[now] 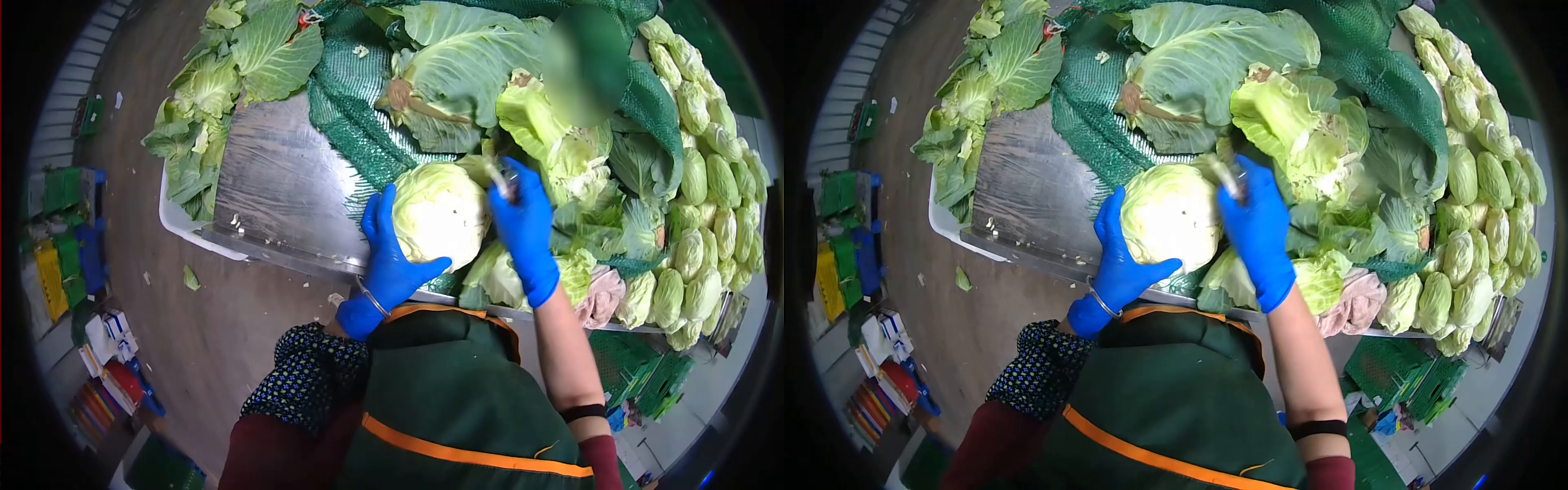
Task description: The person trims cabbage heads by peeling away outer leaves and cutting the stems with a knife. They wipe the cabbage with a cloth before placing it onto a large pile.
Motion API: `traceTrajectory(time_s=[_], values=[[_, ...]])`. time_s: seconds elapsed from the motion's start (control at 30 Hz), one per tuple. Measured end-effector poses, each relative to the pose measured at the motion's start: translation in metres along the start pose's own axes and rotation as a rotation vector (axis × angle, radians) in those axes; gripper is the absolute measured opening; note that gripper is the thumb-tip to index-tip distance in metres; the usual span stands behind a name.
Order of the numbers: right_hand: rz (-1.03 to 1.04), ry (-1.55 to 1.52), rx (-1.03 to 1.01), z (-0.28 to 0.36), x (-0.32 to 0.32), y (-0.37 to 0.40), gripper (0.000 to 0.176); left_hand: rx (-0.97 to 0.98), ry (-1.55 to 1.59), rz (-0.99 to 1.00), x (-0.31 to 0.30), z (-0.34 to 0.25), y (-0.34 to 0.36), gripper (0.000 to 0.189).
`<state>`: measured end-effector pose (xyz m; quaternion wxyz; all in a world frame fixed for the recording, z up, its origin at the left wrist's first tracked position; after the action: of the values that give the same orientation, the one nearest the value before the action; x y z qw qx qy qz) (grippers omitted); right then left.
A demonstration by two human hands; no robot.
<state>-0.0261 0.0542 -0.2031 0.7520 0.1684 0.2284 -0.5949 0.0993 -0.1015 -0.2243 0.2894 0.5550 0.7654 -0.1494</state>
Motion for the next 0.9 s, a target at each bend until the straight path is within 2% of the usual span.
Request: traceTrajectory(time_s=[0.03,0.07,0.1,0.17,0.2,0.23,0.3,0.33,0.4,0.43,0.5,0.53,0.57,0.63,0.67,0.73,0.77,0.83,0.9], values=[[-0.061,-0.106,0.082,-0.004,-0.005,-0.010,0.031,0.032,0.025,-0.020,-0.001,0.000,0.002,0.117],[0.002,-0.102,0.179,-0.004,-0.016,-0.016,0.015,0.064,0.053,-0.041,-0.001,-0.001,0.003,0.117],[-0.006,-0.101,0.178,0.012,-0.029,-0.016,0.015,0.072,0.055,-0.039,-0.006,0.001,0.001,0.117],[0.254,-0.088,0.043,0.046,-0.047,-0.006,0.015,0.077,0.147,0.105,-0.024,0.007,0.001,0.117],[0.231,-0.170,-0.047,0.054,-0.055,-0.008,0.016,0.264,0.019,0.107,-0.036,0.000,-0.009,0.110],[0.217,-0.198,0.081,0.056,-0.064,-0.015,0.017,0.277,-0.031,0.232,-0.042,-0.010,-0.015,0.097],[0.012,-0.212,0.439,0.049,-0.068,-0.040,0.023,0.270,0.043,0.267,-0.042,-0.009,-0.026,0.082],[-0.006,-0.217,0.431,0.049,-0.070,-0.040,0.023,0.289,0.040,0.269,-0.041,-0.009,-0.031,0.082],[-0.269,-0.377,0.373,0.042,-0.067,-0.036,0.031,0.238,0.030,0.257,-0.038,-0.001,-0.033,0.064],[-0.263,-0.377,0.381,0.040,-0.061,-0.025,0.031,0.229,0.029,0.261,-0.038,-0.001,-0.034,0.064],[-0.025,-0.420,0.300,0.039,-0.044,0.004,0.040,0.198,-0.057,0.305,-0.037,0.000,-0.042,0.050],[0.072,-0.337,0.342,0.029,-0.035,0.008,0.041,0.227,-0.035,0.280,-0.037,0.000,-0.046,0.042],[0.167,-0.255,0.381,0.019,-0.027,0.010,0.042,0.232,-0.039,0.286,-0.035,0.002,-0.049,0.042],[0.193,-0.282,0.397,0.016,-0.018,0.001,0.043,0.318,-0.139,0.282,-0.033,0.007,-0.056,0.045],[0.269,-0.223,0.429,0.018,-0.016,-0.002,0.042,0.313,-0.146,0.283,-0.031,0.010,-0.059,0.045],[0.406,-0.110,0.557,0.023,-0.010,-0.006,0.039,0.027,0.145,0.417,-0.021,0.016,-0.062,0.052],[0.404,-0.113,0.559,0.025,-0.012,-0.004,0.039,0.028,0.142,0.421,-0.017,0.017,-0.059,0.052],[0.454,-0.299,0.560,0.030,-0.015,0.002,0.037,0.372,-0.005,0.264,-0.018,0.005,-0.057,0.062],[0.444,-0.336,0.390,0.026,-0.024,0.024,0.035,0.409,-0.062,0.312,-0.039,-0.013,-0.041,0.068]])
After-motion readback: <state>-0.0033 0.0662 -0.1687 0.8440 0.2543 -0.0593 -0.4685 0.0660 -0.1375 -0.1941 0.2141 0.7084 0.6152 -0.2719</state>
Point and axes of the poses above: each hand's wrist, its own y-axis away from the middle knuckle, its own x-axis out of the palm, z = x × y, the point moved 2 cm from there along -y, towards the middle knuckle, and after that the axes turned 11 degrees about -y, right-handed, at the moved point
